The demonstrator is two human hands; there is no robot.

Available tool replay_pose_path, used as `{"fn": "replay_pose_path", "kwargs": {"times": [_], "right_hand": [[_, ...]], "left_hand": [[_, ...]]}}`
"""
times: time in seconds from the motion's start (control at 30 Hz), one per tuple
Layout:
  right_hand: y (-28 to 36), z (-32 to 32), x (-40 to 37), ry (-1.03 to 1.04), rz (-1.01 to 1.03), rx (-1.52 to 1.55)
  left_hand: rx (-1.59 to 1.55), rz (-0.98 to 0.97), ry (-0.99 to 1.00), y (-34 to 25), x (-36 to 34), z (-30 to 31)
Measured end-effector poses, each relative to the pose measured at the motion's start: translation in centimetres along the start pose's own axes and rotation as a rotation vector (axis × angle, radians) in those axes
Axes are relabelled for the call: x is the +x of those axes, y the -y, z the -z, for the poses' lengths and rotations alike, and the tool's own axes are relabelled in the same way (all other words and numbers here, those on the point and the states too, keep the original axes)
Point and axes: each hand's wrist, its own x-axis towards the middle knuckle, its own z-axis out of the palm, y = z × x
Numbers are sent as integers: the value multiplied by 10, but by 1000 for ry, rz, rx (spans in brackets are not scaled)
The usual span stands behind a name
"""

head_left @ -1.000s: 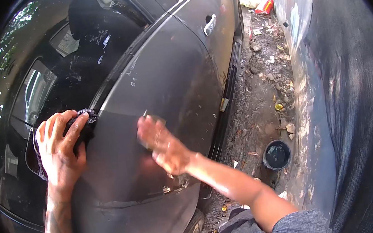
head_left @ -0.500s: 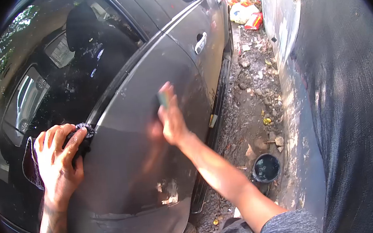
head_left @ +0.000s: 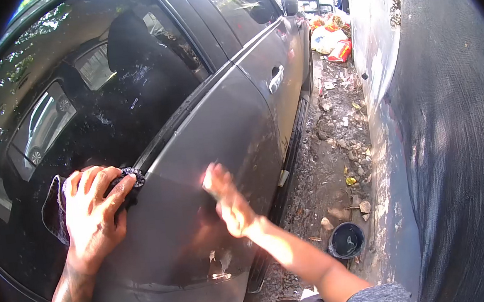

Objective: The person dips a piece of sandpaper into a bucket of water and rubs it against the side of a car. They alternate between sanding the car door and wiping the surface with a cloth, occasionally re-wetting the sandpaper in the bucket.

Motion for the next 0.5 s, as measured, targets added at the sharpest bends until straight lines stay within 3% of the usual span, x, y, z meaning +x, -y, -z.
{"fn": "replay_pose_path", "kwargs": {"times": [0.03,0.07,0.13,0.2,0.27,0.3,0.33,0.4,0.47,0.5], "right_hand": [[-22,10,20,-168,-96,141],[-38,50,43,-148,-58,-201],[-79,80,55,6,-836,-2],[-26,26,43,-246,-103,-245],[5,-28,-6,-140,-117,367],[13,-9,-13,42,24,-68],[6,0,2,-57,41,144],[-48,36,34,-205,-143,-2],[-145,62,26,-214,-1013,412],[-82,37,37,-390,-874,625]], "left_hand": [[-2,9,-3,1,-1,-2],[-4,10,-5,3,1,-3],[-15,18,17,-1,1,1],[-24,20,44,-1,2,3],[-18,18,29,-1,2,0],[-24,26,38,0,0,-3],[-27,15,47,0,-2,-4],[20,17,23,1,-2,-6],[20,45,62,-1,-2,-3],[26,39,56,-2,-2,-3]]}}
